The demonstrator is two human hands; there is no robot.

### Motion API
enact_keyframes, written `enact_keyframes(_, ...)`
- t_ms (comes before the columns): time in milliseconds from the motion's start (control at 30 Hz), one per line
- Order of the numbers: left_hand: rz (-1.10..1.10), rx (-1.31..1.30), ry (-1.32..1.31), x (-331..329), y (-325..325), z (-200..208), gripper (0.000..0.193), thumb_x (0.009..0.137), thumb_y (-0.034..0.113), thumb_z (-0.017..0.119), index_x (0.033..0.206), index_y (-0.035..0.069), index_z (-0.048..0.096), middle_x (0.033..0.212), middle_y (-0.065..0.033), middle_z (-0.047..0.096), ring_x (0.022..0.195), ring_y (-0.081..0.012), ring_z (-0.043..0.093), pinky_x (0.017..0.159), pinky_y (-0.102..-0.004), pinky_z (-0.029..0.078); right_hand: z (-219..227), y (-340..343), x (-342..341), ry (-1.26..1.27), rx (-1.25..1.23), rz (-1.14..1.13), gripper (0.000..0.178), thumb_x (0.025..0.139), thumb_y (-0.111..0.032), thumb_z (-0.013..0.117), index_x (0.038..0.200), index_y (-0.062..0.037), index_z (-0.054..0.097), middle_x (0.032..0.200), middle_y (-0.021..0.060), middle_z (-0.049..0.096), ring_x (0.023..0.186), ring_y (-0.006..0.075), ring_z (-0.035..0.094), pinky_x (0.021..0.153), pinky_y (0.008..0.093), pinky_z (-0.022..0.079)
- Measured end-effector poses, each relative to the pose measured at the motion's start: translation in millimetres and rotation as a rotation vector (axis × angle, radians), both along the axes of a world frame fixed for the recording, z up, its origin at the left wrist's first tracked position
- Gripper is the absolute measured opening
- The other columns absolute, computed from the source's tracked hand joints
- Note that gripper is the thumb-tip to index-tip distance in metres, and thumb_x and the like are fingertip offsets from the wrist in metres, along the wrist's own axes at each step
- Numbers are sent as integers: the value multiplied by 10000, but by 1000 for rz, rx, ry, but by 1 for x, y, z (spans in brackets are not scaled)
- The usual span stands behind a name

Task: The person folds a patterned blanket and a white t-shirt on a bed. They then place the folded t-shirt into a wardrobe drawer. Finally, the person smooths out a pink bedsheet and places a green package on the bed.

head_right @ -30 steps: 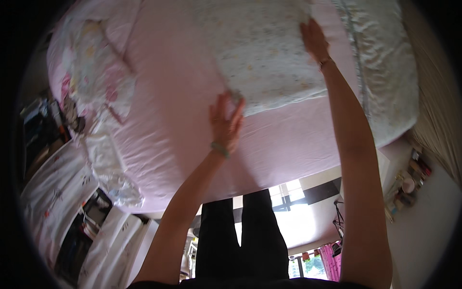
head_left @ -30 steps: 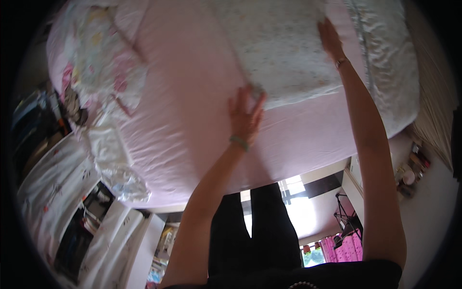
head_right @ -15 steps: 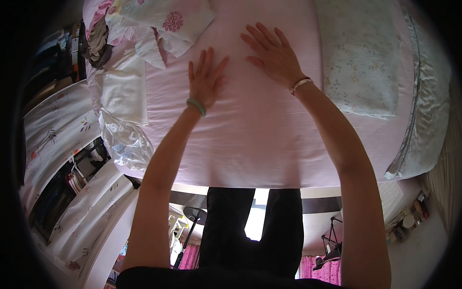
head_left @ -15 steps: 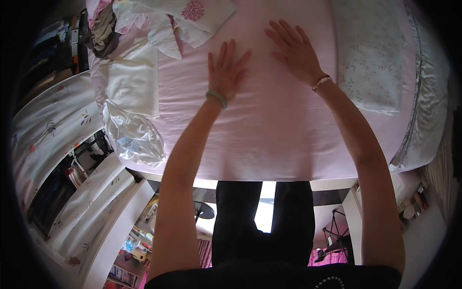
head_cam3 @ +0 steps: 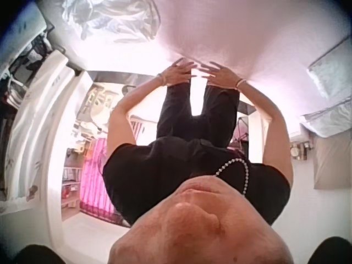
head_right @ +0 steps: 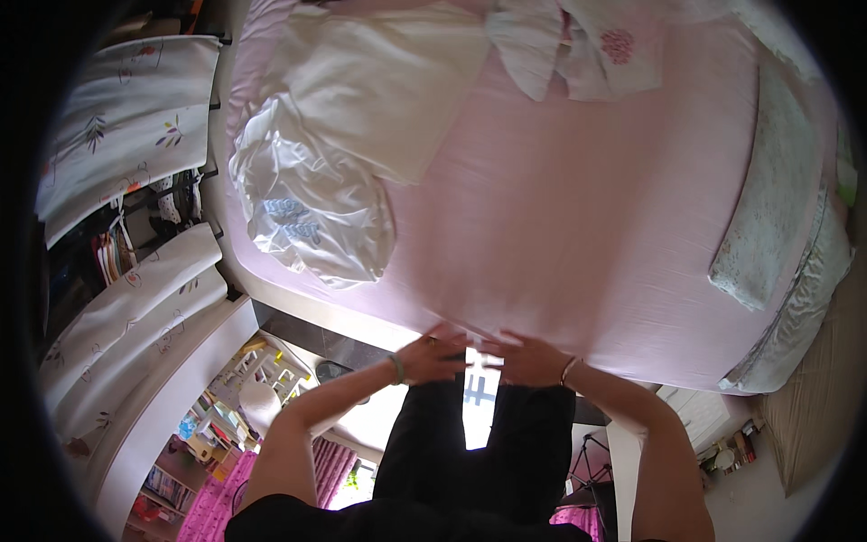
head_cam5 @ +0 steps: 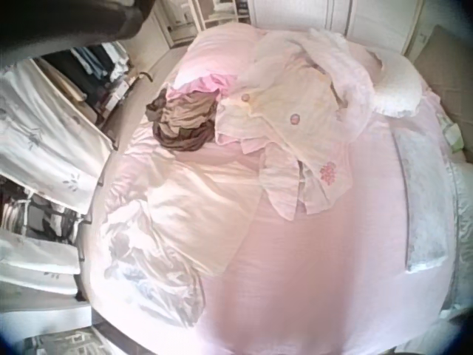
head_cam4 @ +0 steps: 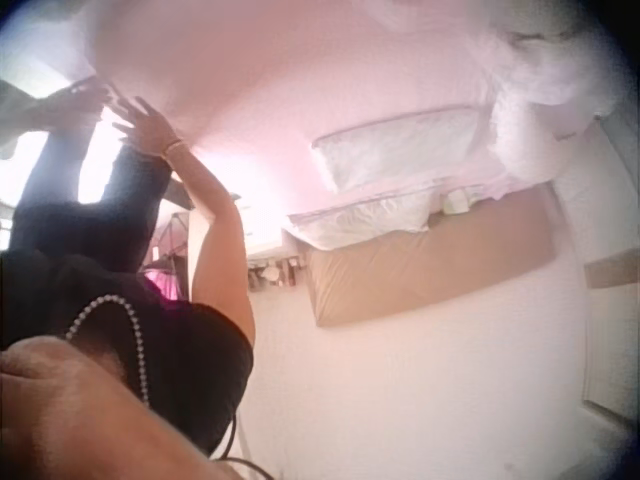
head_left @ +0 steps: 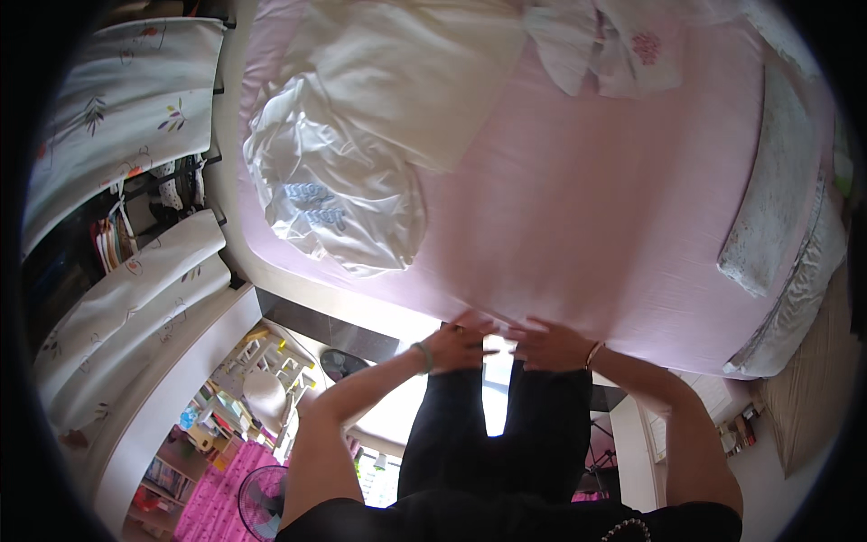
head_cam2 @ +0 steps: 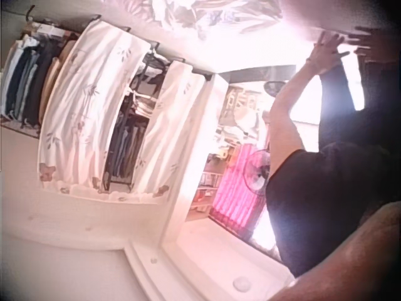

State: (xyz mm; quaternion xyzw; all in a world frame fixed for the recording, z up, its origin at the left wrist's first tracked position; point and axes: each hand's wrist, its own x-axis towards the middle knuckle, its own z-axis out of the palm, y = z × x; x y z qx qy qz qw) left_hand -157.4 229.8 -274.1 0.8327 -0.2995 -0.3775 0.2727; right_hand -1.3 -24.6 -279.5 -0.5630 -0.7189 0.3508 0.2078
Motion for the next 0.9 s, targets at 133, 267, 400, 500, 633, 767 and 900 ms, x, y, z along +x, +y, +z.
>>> enact_keyframes(133,709,168,-574,114,96,3,469,888,290,574,1351,243,515,1510,-121,312,1411,-245,263,1136,-492,144,-30,129,107,-206,144,-764,449,879,-212,558,1310,-104,485,1445,115,389,1364,292,319,1116,467,238)
enact_keyframes(267,1325,413,-717,183,188,6,584,872,384,619,1400,199,454,1549,-144,207,1441,-282,159,1105,-487,125,-44,226,199,148,230,-1499,376,887,-180,615,1203,12,547,1211,126,588,1096,269,548,925,358,427)
enact_keyframes(400,1606,593,-620,155,271,-18,828,803,393,690,1487,240,250,1545,-148,196,1421,-301,206,1088,-536,170,-44,295,202,902,119,-1726,383,837,-203,683,1096,65,599,996,92,664,880,173,609,770,309,484)
enact_keyframes(500,1461,646,-445,124,295,-33,776,824,348,671,1479,237,269,1528,-133,253,1405,-273,254,1084,-504,194,-35,321,186,961,-174,-1743,418,818,-202,709,1111,71,587,1000,99,655,867,154,613,740,281,483)
enact_keyframes(633,1521,569,-448,110,288,-21,713,848,307,646,1467,232,299,1519,-128,272,1401,-260,268,1086,-475,194,-31,295,168,942,-144,-1826,420,809,-184,704,1128,64,589,1012,117,662,876,180,622,708,308,490)
enact_keyframes(767,1486,512,-527,105,264,9,608,888,283,602,1442,218,358,1520,-119,275,1394,-257,284,1083,-459,184,-2,247,155,954,-208,-1913,438,817,-171,694,1161,70,568,1047,126,652,908,190,624,742,304,493)
enact_keyframes(900,1412,202,-556,154,242,23,501,903,303,585,1368,162,464,1430,-104,421,1326,-254,387,1058,-448,255,2,179,150,922,-300,-1962,435,825,-164,689,1172,67,566,1080,129,643,939,199,622,794,302,496)
